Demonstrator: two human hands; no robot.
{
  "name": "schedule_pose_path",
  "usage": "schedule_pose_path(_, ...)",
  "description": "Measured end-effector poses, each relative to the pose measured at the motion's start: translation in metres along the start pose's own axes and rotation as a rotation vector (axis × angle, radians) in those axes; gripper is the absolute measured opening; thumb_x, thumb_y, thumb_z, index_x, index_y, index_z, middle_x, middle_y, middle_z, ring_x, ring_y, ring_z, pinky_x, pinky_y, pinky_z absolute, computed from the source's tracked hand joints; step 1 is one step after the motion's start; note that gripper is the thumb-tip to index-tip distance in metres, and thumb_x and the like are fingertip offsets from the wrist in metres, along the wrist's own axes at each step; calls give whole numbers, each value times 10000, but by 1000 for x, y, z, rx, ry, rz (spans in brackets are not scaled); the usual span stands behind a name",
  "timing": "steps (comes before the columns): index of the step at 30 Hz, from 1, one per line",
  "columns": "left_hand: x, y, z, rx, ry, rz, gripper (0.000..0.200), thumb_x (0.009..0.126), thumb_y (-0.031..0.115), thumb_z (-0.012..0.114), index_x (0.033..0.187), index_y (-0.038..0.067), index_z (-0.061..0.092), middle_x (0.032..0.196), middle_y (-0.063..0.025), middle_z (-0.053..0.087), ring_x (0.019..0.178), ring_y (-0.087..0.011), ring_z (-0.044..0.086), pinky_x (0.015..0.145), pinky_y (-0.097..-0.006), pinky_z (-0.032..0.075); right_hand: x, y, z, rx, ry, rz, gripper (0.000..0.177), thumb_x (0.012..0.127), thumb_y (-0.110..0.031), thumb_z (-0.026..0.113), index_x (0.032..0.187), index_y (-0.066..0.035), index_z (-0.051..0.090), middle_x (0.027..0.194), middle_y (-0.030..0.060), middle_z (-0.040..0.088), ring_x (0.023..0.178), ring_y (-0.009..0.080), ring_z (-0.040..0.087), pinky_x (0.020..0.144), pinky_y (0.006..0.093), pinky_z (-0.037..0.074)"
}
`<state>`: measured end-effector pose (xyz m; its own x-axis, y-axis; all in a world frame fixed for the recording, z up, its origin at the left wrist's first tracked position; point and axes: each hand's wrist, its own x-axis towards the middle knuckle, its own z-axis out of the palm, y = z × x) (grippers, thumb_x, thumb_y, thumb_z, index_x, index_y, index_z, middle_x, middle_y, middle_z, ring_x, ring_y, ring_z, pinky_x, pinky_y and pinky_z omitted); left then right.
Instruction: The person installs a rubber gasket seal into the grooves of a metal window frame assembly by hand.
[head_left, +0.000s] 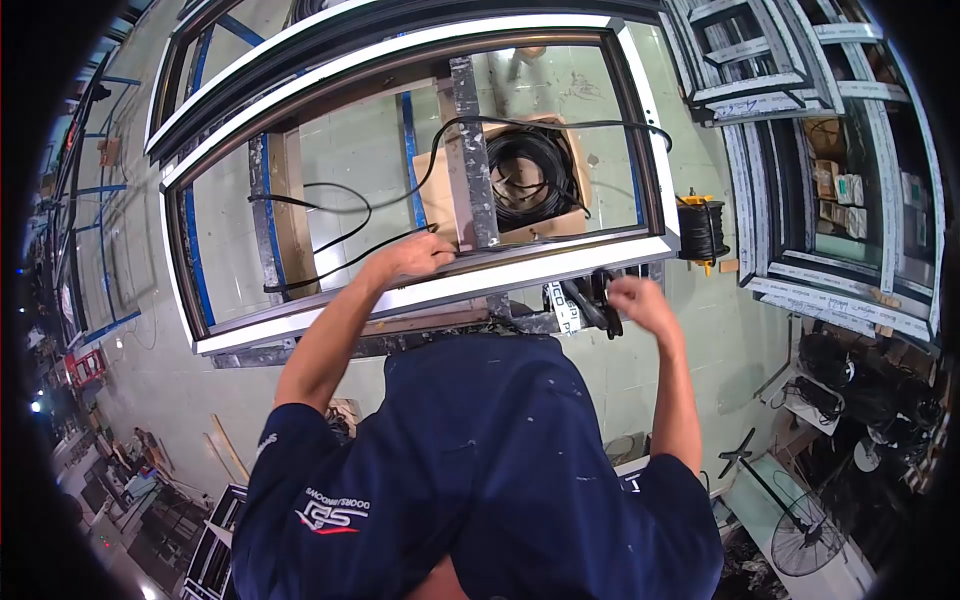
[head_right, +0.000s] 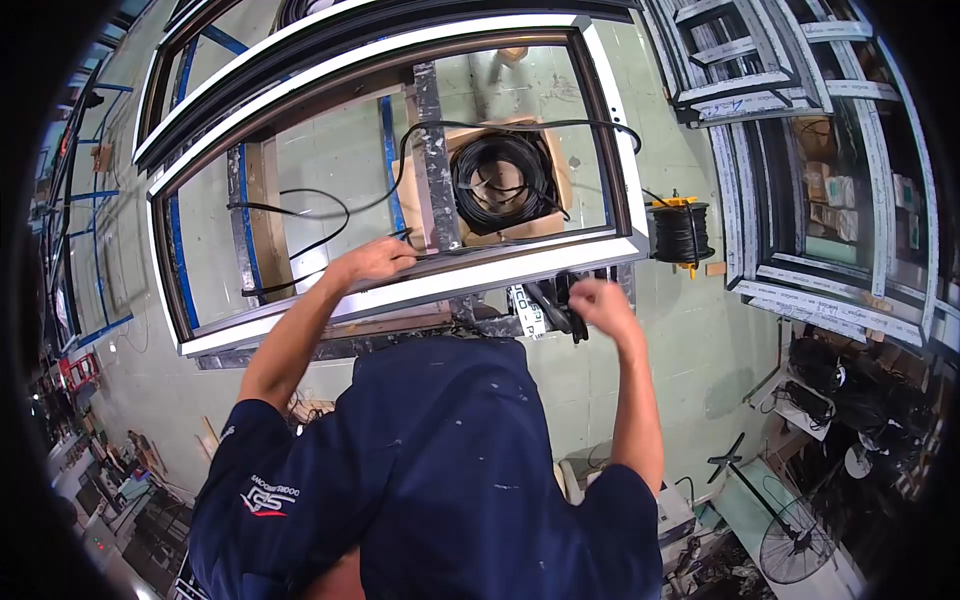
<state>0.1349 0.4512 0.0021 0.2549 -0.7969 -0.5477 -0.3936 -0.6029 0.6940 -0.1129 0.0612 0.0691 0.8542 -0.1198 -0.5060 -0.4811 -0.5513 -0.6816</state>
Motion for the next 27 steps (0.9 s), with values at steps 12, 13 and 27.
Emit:
schedule_pose_path(12, -102, 16, -66, 76, -104, -137, 396, 1011, 306, 492, 825, 11, 678, 720, -72, 708, 699, -281, 666, 729, -404, 521, -2, -21, 66, -738, 136, -181, 360, 699, -54, 669, 1038, 58, 625, 815, 176, 688, 821, 355, 656, 731, 462, 526)
schedule_pose_path(13, -104, 15, -62, -114, -101, -172, 351, 992, 263, 546, 813, -4, 687, 693, -87, 688, 643, -217, 666, 660, -375, 524, -7, -31, 56, -704, 129, -167, 367, 696, -54, 665, 1040, 64, 616, 815, 184, 686, 808, 365, 655, 730, 464, 525)
schedule_pose_path(27, -105, -4, -12, -738, 442, -360, 248, 862, 156, 709, 787, -4, 536, 695, -6, 494, 682, -120, 463, 606, -312, 404, 5, -54, -104, 151, -204, 151, 286, 943, -298, 694, 913, -14, 680, 711, -44, 564, 655, 67, 460, 586, 265, 376)
